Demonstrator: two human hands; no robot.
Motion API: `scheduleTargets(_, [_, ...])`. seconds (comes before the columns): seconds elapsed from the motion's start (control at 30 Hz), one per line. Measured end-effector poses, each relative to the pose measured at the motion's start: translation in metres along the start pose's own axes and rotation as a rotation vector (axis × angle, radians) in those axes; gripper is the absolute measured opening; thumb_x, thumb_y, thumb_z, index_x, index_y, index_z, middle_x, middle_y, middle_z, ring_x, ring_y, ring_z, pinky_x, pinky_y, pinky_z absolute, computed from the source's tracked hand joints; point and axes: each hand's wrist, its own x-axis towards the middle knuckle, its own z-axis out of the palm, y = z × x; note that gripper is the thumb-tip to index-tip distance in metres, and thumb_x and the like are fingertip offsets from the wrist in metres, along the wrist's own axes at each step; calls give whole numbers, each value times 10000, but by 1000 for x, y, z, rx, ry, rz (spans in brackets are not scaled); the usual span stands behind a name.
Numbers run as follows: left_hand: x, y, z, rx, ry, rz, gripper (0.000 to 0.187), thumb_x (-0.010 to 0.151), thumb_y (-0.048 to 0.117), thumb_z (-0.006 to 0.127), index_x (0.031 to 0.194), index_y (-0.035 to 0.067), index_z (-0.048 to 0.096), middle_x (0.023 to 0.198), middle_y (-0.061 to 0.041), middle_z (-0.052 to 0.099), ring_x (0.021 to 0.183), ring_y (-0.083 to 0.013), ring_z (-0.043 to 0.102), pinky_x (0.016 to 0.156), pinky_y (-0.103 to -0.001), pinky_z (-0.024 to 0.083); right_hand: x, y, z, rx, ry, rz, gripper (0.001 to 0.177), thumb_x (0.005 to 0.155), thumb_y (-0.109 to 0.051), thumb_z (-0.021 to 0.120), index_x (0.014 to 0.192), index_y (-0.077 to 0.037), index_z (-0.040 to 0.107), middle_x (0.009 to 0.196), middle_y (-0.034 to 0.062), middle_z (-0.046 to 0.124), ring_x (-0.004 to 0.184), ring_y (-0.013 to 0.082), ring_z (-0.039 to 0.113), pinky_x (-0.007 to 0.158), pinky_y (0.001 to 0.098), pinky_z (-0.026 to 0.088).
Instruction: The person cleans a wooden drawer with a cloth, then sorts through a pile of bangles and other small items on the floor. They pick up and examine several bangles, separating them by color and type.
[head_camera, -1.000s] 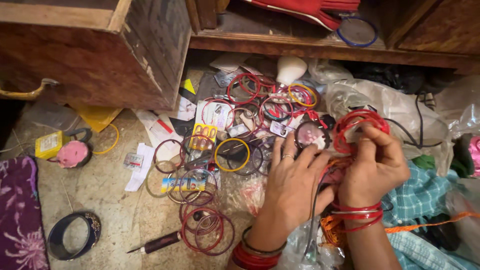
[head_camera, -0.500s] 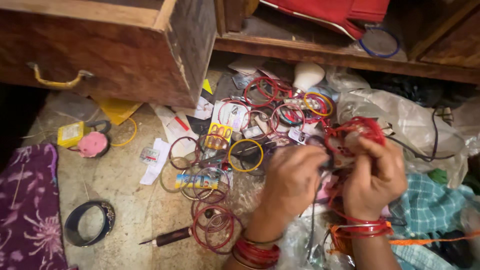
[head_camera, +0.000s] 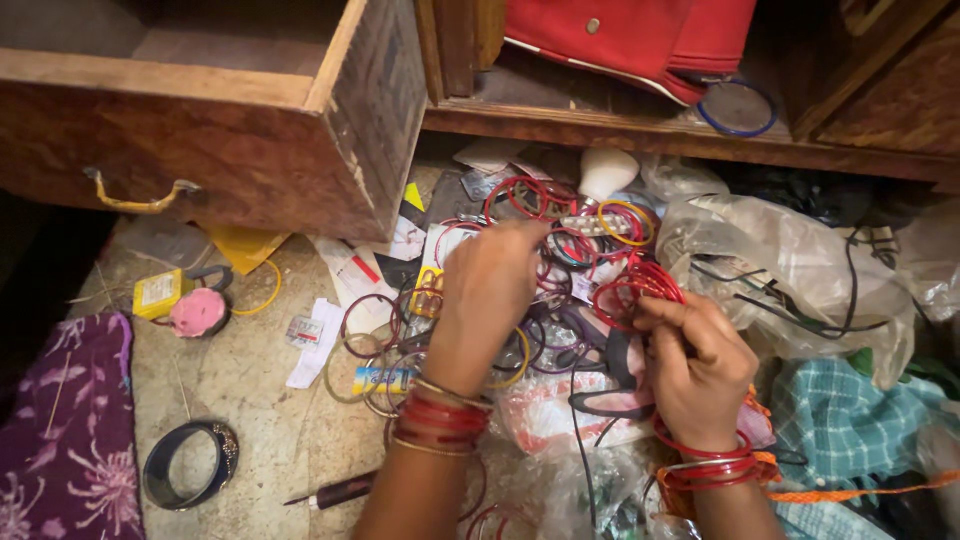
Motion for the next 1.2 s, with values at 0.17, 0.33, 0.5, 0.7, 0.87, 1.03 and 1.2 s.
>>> scheduleTargets(0.17, [36, -12, 14, 182, 28, 81, 495, 784, -14, 642, 1227, 196, 712, 1292, -72, 664, 1147, -330, 637, 899, -518, 488, -1, 2, -2, 20, 3, 32, 211, 938, 106, 602, 1069, 16, 740, 942, 82, 705, 713, 115, 649, 628, 230, 503])
scheduleTargets(0.33, [59, -25, 38, 313, -25, 114, 607, 697, 39, 717, 1278, 211, 670, 1350, -48, 592, 1259, -359, 493, 962, -605, 365, 0, 8, -3, 59, 5, 66, 191, 954, 98, 610, 1076, 24, 738, 954, 80, 700, 737, 112, 658, 643, 228, 516])
scheduleTargets(0.5, [42, -37, 33, 323, -75, 29, 445, 752, 65, 756, 1184, 153, 688, 1324, -39, 608, 1271, -292, 541, 976, -536, 406, 0, 9, -2, 102, 14, 88, 194, 952, 107, 602, 1078, 33, 730, 1002, 92, 698, 779, 116, 678, 648, 229, 535])
scheduleTargets(0.7, [-5, -34, 26, 199, 188, 21, 417, 761, 142, 784, 1170, 107, 710, 1107, -100, 621, 1170, -311, 564, 942, -505, 407, -1, 12, -2, 96, 15, 108, 180, 965, 97, 618, 1083, 30, 737, 969, 81, 697, 756, 111, 666, 641, 223, 526])
scheduleTargets(0.87, [-19, -25, 22, 144, 261, -13, 271, 805, 116, 777, 1058, 60, 696, 1079, -109, 616, 1130, -319, 567, 994, -497, 414, -1, 13, -1, 106, 8, 136, 175, 970, 94, 611, 1074, 28, 736, 950, 72, 685, 750, 105, 669, 635, 219, 525])
scheduleTargets(1.03, [-24, -21, 18, -126, 434, 48, 174, 856, 70, 759, 1016, 51, 695, 1066, -109, 653, 1089, -322, 611, 998, -482, 451, -3, 15, 0, 77, 10, 111, 177, 974, 101, 604, 1074, 31, 733, 955, 68, 691, 787, 104, 681, 658, 218, 537])
scheduleTargets(1.2, [-26, -16, 15, -149, 605, 121, 192, 916, 54, 738, 1089, 59, 656, 1054, -121, 682, 1064, -319, 663, 1064, -530, 485, -2, 11, 2, 89, 14, 128, 185, 975, 100, 597, 1083, 35, 732, 982, 73, 686, 771, 108, 682, 646, 219, 533])
